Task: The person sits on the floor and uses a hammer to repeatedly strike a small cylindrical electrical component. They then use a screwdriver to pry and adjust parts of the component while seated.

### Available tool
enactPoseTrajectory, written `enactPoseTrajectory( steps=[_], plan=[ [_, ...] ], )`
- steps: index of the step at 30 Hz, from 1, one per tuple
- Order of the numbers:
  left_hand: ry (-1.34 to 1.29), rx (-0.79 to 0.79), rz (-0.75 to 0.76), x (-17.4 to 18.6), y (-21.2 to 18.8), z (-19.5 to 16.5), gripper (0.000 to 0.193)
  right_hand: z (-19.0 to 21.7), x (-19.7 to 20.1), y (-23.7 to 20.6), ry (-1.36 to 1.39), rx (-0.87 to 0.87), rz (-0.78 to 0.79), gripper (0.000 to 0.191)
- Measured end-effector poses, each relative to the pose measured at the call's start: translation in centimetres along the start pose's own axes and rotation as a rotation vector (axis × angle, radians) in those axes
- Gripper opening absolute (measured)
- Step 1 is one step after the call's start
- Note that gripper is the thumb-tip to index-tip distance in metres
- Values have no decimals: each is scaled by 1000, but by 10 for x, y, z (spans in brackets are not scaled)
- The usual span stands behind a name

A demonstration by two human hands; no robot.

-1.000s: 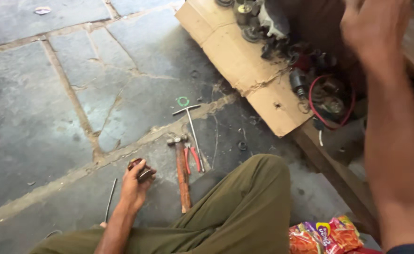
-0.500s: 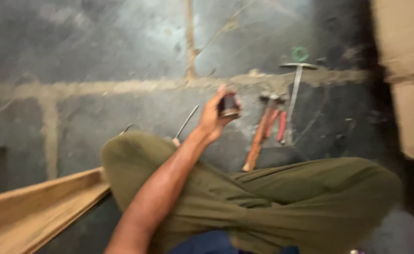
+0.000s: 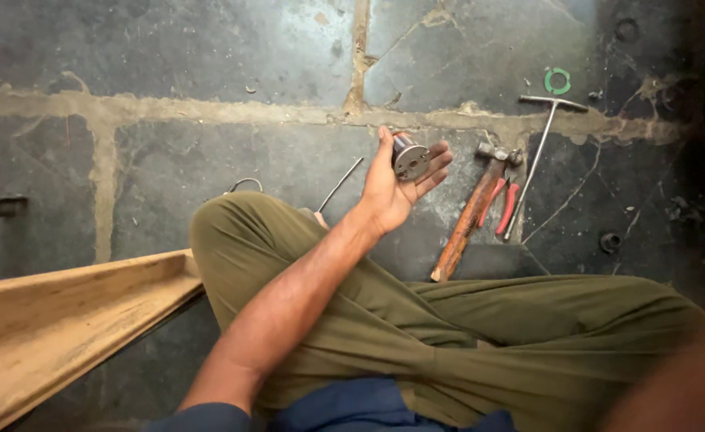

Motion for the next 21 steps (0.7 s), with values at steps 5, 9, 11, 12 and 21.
enactPoseTrajectory(
  steps=[5,9,11,12,21],
  plan=[
    [60,-12,-12,2,-13,5,46,-108,-60,-150,19,-546,285,32],
    [195,-12,-137,8,-13,11,46,-146,-70,-176,-149,-410,498,44],
    [313,-19,-113,3,-9,18,49,-141,-69,-166,-458,-136,611,49],
    [374,-26,-102,1,-7,21,51,-135,-72,-164,-607,6,661,52],
    [585,-171,-145,8,-4,40,49,-116,-106,-182,-924,160,749,55]
  ],
)
Point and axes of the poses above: each hand's wrist, its own y-axis towards the middle knuckle, its own x-axis out of the back of the hand, z = x × y, the point moved 8 cm from there along y, towards the middle knuckle, and after that the axes turned 13 degrees about x, right-handed, at the moved point
